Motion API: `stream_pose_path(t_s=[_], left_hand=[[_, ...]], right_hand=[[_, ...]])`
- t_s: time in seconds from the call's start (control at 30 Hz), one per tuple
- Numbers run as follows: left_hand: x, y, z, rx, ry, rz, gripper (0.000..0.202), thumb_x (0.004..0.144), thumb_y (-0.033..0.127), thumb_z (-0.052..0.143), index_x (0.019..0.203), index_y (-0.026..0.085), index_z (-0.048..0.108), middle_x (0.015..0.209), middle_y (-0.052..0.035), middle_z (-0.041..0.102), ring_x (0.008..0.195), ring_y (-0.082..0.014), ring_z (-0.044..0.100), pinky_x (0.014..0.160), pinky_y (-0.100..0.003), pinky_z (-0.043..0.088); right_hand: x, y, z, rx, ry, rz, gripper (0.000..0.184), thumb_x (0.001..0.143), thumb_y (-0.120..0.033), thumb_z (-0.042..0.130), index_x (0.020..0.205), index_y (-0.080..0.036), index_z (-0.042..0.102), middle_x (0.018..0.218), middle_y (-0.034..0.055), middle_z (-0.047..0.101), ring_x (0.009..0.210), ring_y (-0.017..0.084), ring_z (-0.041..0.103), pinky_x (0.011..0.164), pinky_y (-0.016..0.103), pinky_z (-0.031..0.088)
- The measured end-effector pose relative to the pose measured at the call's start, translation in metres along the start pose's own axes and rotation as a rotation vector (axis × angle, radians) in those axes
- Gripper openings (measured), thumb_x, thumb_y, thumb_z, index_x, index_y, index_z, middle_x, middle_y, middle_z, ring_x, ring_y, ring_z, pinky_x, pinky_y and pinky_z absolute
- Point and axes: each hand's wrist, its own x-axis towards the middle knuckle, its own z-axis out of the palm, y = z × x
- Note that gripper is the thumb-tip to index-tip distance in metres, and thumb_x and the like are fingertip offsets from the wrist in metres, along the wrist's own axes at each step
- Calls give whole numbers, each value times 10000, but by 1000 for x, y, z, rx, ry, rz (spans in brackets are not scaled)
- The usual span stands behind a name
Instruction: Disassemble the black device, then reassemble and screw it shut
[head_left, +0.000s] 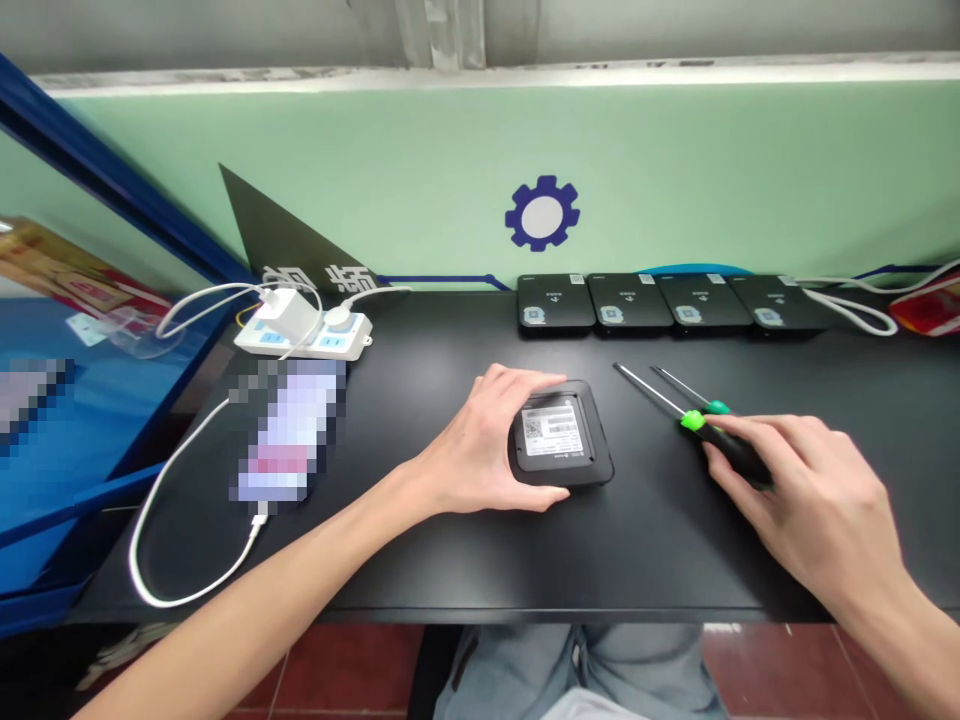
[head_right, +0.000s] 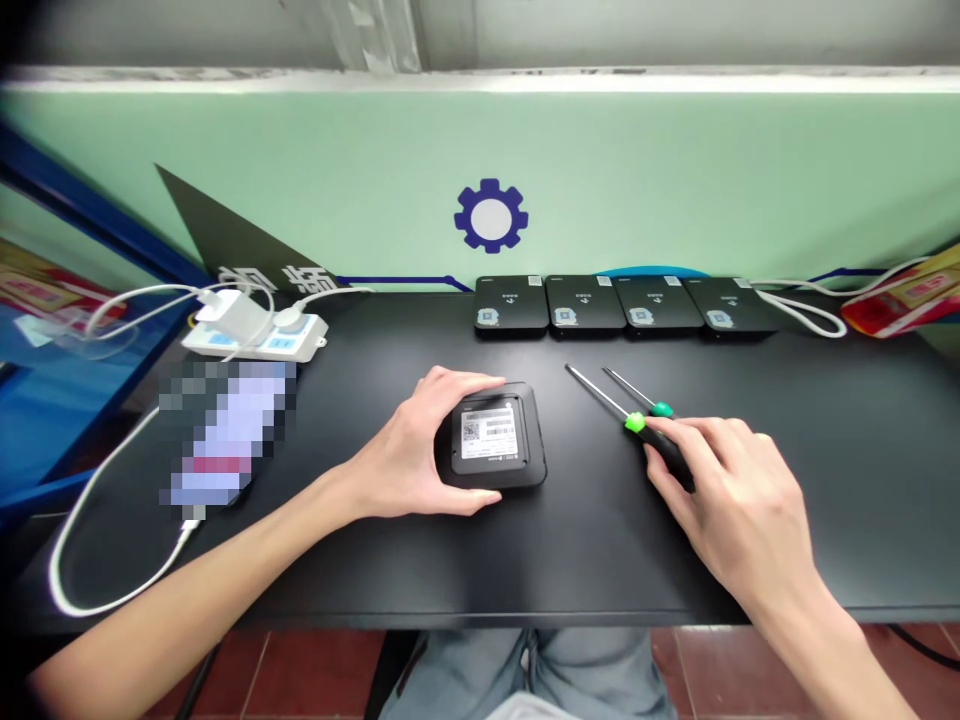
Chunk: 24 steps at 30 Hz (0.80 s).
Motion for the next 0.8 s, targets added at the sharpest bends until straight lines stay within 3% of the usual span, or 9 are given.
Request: stream_pose_path(t_s=[0.1,0.27,0.43,0.5,0.63,0.8], left_hand=[[0,2,1,-6,-27,0,1041,714,433,1042,1615,243,555,1550,-147,692,1357,-388,613,1190,-573,527],[-1,4,2,-33,-74,-23,1043,719,401,1060,1613,259,542,1574,-144,673,1394,-392,597,1234,-598,497],[-3,6,3,-51,-77,-78,1196,708,378,1064,1718,283,431,1584,-158,634,1407,-406,584,1212,-645,525],[-3,6,3,-55,-78,-79,1231,708,388,1063,1745,301,405,1589,-161,629,1415,-418,583,1208,-669,526],[-3,5,3,-50,-87,-60,1250,711,415,1070,1754,298,393,1592,-164,632,1403,-424,587,1204,-677,524],[-3,4,3,-50,-95,-57,1243,713,404,1080,1739,272,390,1600,-170,626,1426,-420,576,1223,-669,512]], right_hand=[[5,-7,-6,95,47,72,337,1061,-260,738,1398,-258,730,1247,100,757,1004,265,730,867,426,540],[29,-26,-37,328,28,222,186,1029,-368,788,1213,-388,778,1178,13,787,939,224,762,680,397,535],[57,-36,-64,504,62,375,204,968,-430,867,1157,-366,822,1163,-4,837,1031,226,798,856,396,643],[67,-35,-66,534,68,374,252,935,-461,894,1160,-360,840,1149,3,849,1035,228,814,845,376,672],[88,-30,-63,537,60,302,320,880,-447,915,1161,-334,810,1115,39,845,1012,264,835,653,333,679],[109,-21,-60,561,-36,190,468,873,-399,910,1304,-336,738,1132,38,835,1047,239,842,624,226,662]])
